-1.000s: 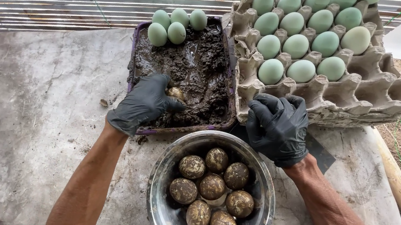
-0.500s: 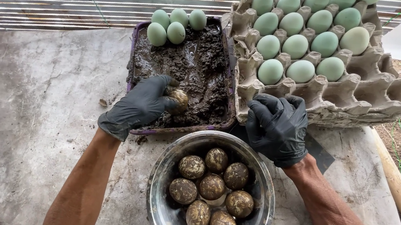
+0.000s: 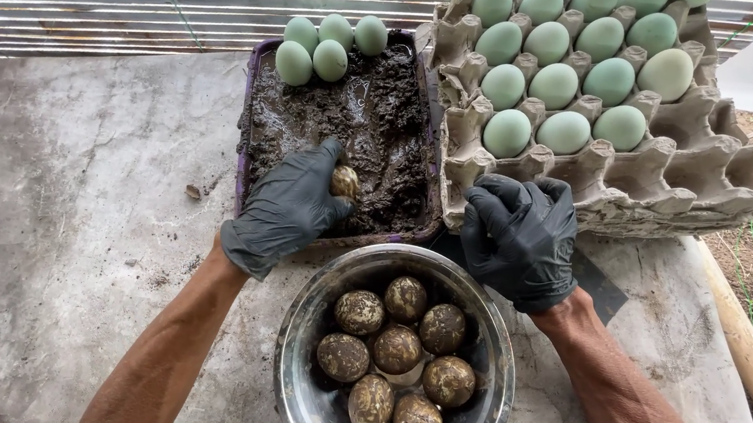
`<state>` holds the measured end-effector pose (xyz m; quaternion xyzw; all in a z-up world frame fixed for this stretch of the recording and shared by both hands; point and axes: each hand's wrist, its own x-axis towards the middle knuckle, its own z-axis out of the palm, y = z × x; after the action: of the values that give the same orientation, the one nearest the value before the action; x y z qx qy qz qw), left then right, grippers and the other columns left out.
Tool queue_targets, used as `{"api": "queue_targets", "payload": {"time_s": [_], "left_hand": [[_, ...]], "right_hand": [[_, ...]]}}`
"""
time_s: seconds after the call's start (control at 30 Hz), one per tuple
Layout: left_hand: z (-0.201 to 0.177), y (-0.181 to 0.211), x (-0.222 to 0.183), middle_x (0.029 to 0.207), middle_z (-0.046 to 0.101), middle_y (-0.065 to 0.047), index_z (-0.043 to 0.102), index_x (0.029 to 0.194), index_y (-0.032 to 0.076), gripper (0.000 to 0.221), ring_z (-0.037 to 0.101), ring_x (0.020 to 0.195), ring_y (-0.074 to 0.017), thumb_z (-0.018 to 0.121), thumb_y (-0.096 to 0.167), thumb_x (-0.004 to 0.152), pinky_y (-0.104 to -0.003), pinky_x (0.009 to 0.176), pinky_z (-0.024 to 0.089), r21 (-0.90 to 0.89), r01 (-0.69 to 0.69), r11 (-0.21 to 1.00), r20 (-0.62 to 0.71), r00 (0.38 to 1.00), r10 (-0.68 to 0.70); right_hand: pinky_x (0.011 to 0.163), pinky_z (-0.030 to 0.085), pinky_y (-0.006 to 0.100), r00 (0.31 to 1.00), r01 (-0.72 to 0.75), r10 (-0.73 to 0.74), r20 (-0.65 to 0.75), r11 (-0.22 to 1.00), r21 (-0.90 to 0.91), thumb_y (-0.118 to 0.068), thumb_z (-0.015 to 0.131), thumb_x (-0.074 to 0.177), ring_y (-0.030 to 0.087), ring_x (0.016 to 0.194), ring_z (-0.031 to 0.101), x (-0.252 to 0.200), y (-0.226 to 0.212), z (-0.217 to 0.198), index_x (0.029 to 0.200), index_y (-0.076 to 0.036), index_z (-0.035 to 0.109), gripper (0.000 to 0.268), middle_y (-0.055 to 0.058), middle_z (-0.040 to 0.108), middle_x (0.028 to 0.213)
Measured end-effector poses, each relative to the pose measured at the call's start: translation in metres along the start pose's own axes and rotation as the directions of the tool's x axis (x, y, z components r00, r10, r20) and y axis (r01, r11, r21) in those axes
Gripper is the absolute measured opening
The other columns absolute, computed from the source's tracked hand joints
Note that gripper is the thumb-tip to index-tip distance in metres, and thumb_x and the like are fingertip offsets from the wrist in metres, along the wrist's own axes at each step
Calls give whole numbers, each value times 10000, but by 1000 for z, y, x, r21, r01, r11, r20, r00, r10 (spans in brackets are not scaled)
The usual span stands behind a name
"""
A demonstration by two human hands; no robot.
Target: Picking up mud-coated eggs from a tray, inspecting the coating, and placing them into a metal bowl.
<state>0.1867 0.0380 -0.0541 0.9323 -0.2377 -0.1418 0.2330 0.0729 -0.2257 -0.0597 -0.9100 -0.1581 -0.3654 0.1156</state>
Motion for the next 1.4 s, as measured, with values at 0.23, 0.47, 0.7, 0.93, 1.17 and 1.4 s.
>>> {"api": "queue_targets", "payload": {"time_s": [0.23, 0.47, 0.7, 0.93, 1.17, 1.4], "left_hand": [[-14, 5, 21, 1051, 576, -240, 571, 1244, 73, 371, 655, 977, -444, 654, 212, 910, -484, 783, 576, -424, -77, 902, -142, 990, 17], [-29, 66, 25, 813, 587, -158, 707, 1129, 21, 272, 661, 704, -270, 647, 243, 983, -373, 599, 606, -985, -113, 127, -117, 993, -24], [-53, 83, 26, 991, 663, -295, 633, 1202, -133, 376, 685, 923, -379, 732, -72, 844, -547, 860, 595, -950, -94, -298, -24, 973, -230], [-58, 92, 0, 1019, 660, -153, 612, 1383, 78, 715, 710, 866, -262, 881, 48, 720, -372, 690, 684, -994, -102, 29, -103, 993, -64], [-63, 95, -11, 982, 723, -243, 709, 1201, -27, 364, 741, 828, -352, 794, 86, 865, -440, 676, 668, -939, -95, -331, -36, 983, -180], [-65, 95, -18, 1161, 685, -327, 616, 1325, -100, 478, 711, 972, -422, 747, -37, 870, -602, 857, 636, -875, -179, -450, -192, 981, -18]], "right_hand": [[810, 490, 424, 1000, 18, -19, -14, 1000, -15, -236, 660, 919, 296, 836, 701, -2, 2, 2, 910, -167, 704, 83, 29, 720, 996], [838, 494, 427, 997, 51, -54, -52, 998, -43, -238, 648, 928, 287, 837, 699, -4, 7, 6, 936, -173, 713, 93, 27, 709, 988], [804, 511, 433, 996, 60, -62, -59, 998, -30, -233, 651, 907, 292, 806, 702, -1, 6, 4, 904, -179, 701, 74, 20, 708, 954], [765, 515, 453, 995, 72, -73, -61, 997, -16, -233, 655, 891, 312, 771, 698, -3, 9, 7, 929, -159, 715, 102, 43, 708, 947], [755, 509, 458, 992, 92, -92, -87, 996, -4, -226, 663, 878, 326, 752, 694, -4, 10, 12, 924, -150, 721, 105, 59, 709, 943], [747, 507, 454, 993, 86, -85, -78, 996, 7, -225, 668, 890, 327, 753, 697, -2, 8, 9, 936, -148, 726, 107, 64, 719, 956]]}}
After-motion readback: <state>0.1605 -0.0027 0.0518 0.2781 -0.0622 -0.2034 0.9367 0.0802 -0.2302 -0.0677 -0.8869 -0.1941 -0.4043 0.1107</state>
